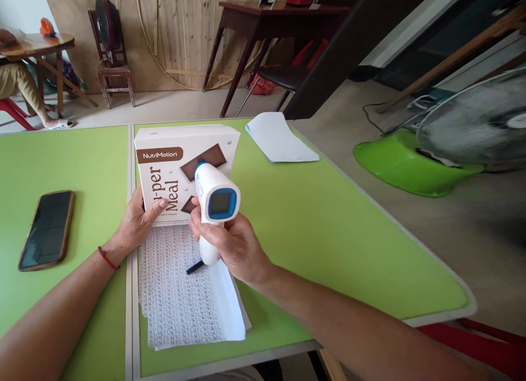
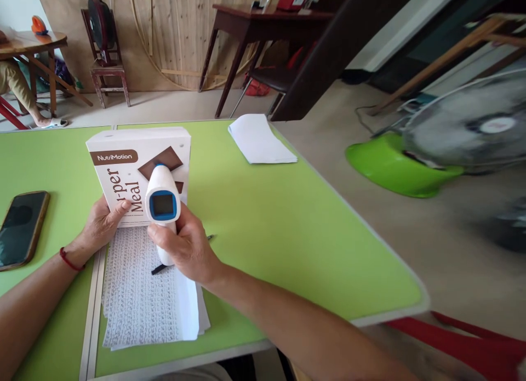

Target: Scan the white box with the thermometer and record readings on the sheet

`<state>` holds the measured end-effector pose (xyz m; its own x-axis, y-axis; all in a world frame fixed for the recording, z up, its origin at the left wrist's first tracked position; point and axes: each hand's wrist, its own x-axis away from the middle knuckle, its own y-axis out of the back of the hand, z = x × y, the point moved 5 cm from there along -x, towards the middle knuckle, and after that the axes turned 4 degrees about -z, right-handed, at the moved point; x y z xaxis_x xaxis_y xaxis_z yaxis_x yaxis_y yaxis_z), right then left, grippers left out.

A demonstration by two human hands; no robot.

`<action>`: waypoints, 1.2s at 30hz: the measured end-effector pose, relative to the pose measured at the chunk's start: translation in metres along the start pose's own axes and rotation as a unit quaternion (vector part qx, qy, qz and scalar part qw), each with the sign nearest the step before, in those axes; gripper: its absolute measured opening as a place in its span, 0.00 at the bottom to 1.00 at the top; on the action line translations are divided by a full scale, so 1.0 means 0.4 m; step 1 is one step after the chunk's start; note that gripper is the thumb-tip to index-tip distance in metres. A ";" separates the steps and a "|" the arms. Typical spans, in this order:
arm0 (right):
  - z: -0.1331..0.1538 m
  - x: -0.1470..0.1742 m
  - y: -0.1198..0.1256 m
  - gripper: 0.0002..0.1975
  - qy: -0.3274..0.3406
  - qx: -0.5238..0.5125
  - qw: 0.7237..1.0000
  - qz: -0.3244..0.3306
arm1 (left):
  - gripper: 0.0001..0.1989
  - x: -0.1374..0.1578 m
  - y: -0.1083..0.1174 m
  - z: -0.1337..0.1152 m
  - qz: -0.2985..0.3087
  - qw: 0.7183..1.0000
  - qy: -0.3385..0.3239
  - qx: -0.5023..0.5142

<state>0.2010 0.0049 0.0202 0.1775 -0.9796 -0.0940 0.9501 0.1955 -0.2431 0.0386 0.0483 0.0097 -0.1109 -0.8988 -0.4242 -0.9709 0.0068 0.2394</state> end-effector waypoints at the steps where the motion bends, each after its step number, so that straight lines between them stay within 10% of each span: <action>1: 0.001 0.000 -0.002 0.13 -0.003 -0.010 1.000 0.004 | 0.17 0.001 0.001 0.002 0.001 1.000 0.001 -0.003; 36: 0.010 -0.003 -0.017 0.11 -0.012 -0.007 1.000 0.012 | 0.18 0.006 0.004 0.011 0.005 1.000 0.005 -0.020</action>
<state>0.1953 0.0045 0.0260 0.2054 -0.9756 -0.0772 0.9418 0.2185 -0.2553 0.0359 0.0481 0.0053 -0.1180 -0.9032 -0.4127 -0.9606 -0.0016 0.2781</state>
